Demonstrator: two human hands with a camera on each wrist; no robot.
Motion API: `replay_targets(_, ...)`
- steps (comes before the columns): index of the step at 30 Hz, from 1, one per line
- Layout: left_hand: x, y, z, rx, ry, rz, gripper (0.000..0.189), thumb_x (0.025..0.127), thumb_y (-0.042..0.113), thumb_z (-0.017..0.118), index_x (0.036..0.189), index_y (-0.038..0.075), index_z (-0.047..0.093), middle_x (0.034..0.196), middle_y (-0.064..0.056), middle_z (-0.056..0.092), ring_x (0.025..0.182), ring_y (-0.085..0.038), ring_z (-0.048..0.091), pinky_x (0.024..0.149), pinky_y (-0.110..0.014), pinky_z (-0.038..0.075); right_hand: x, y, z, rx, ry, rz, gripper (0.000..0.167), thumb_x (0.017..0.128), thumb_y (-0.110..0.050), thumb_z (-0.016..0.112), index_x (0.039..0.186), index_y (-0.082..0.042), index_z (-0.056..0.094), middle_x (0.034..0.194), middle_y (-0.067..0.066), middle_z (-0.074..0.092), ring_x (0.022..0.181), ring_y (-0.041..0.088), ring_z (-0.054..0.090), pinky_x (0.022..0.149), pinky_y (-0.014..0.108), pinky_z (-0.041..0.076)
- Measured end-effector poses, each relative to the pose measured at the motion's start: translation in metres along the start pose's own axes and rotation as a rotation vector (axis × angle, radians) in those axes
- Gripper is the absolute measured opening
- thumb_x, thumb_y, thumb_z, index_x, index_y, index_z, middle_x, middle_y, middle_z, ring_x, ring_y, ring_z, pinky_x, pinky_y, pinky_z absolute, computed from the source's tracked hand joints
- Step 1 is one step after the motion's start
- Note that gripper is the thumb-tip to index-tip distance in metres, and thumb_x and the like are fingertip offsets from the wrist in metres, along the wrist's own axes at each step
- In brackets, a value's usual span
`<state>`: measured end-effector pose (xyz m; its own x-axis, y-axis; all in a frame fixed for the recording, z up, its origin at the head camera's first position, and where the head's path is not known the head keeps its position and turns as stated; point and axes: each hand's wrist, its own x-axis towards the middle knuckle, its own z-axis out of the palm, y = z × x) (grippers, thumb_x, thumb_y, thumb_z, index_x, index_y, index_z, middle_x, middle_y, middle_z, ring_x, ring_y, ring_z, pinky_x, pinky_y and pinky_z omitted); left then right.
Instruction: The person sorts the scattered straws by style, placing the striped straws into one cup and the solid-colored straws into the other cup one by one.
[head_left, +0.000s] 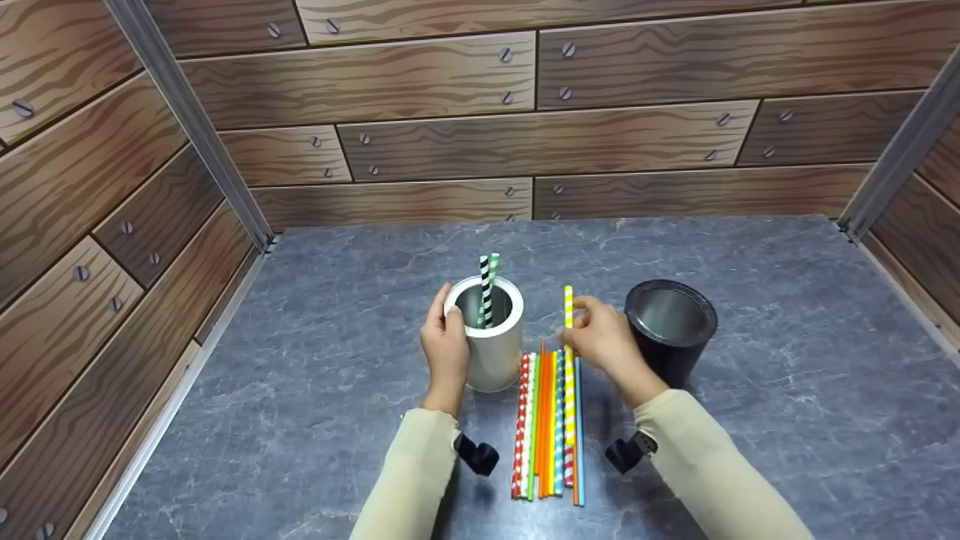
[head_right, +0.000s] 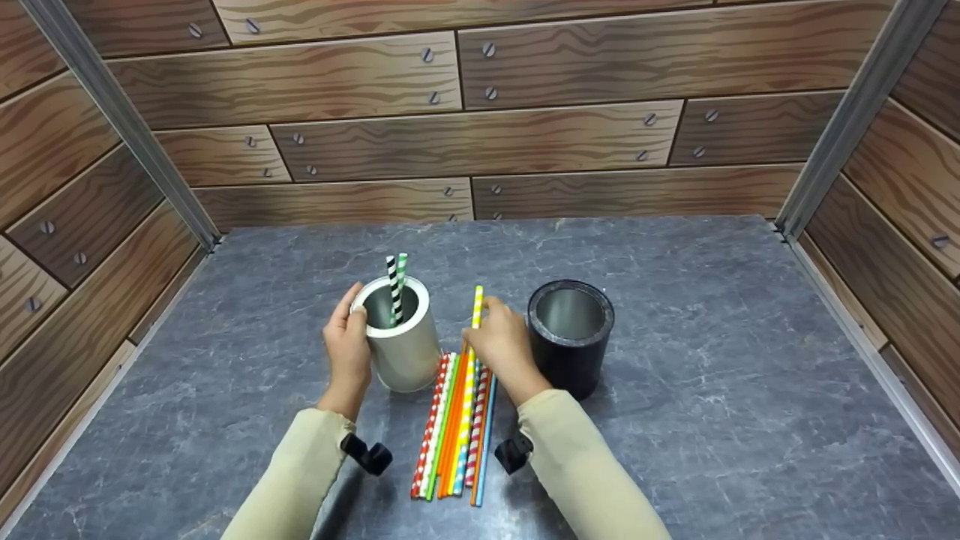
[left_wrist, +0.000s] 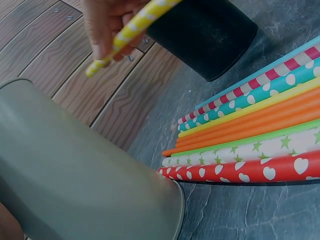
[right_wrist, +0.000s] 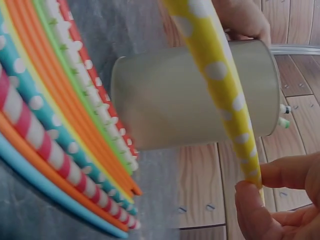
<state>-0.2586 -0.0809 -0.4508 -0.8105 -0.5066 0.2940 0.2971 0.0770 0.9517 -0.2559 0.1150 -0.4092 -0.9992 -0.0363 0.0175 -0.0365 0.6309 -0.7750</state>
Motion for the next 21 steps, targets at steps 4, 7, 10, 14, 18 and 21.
replay_targets(4,0.0,0.0,0.001,-0.011,-0.001,-0.004,0.04,0.086,0.001,0.045,0.124,-0.003,0.056,0.125,-0.018,0.057,0.118,-0.027,0.053,0.099,-0.038,0.042,0.0,-0.008,-0.005,0.054,0.009,0.001,0.051,0.077,-0.009,0.069,0.124,0.003,0.051,0.078,0.009,0.06,0.054,0.008,0.055,0.052,0.023,0.051)
replay_targets(7,-0.001,0.001,0.001,-0.013,0.003,-0.006,0.04,0.085,0.0,0.045,0.124,-0.002,0.057,0.124,-0.018,0.058,0.117,-0.027,0.053,0.099,-0.038,0.043,0.0,-0.014,-0.008,0.083,0.029,-0.01,0.051,0.077,-0.007,0.069,0.124,0.003,0.052,0.08,0.009,0.059,0.056,0.008,0.055,0.054,0.023,0.052)
replay_targets(10,-0.001,0.002,0.0,-0.005,0.005,-0.007,0.04,0.085,0.001,0.045,0.123,-0.002,0.057,0.124,-0.018,0.058,0.117,-0.027,0.054,0.099,-0.037,0.043,-0.001,-0.022,-0.011,0.11,0.054,-0.032,0.051,0.077,-0.007,0.069,0.125,0.003,0.051,0.082,0.009,0.058,0.058,0.008,0.055,0.055,0.023,0.052)
replay_targets(14,-0.001,0.001,0.0,0.006,-0.004,-0.022,0.041,0.086,0.002,0.044,0.125,0.001,0.056,0.126,-0.016,0.057,0.118,-0.025,0.052,0.099,-0.037,0.043,-0.001,-0.034,-0.016,0.16,0.113,-0.076,0.052,0.077,-0.006,0.069,0.126,0.002,0.051,0.083,0.009,0.057,0.06,0.008,0.054,0.053,0.021,0.052)
replay_targets(18,0.0,0.0,0.0,0.002,-0.004,-0.027,0.042,0.086,0.002,0.044,0.126,0.002,0.056,0.127,-0.014,0.057,0.119,-0.024,0.052,0.1,-0.037,0.042,-0.001,-0.046,-0.021,0.199,0.193,-0.137,0.052,0.076,-0.005,0.07,0.125,0.001,0.052,0.083,0.01,0.06,0.062,0.008,0.054,0.052,0.019,0.051)
replay_targets(21,0.0,0.001,0.001,0.004,-0.001,-0.018,0.042,0.086,0.002,0.043,0.126,0.001,0.056,0.127,-0.015,0.057,0.119,-0.025,0.052,0.1,-0.038,0.042,-0.002,-0.053,-0.023,0.217,0.267,-0.184,0.051,0.076,-0.005,0.07,0.123,0.0,0.054,0.083,0.011,0.061,0.065,0.008,0.054,0.054,0.016,0.049)
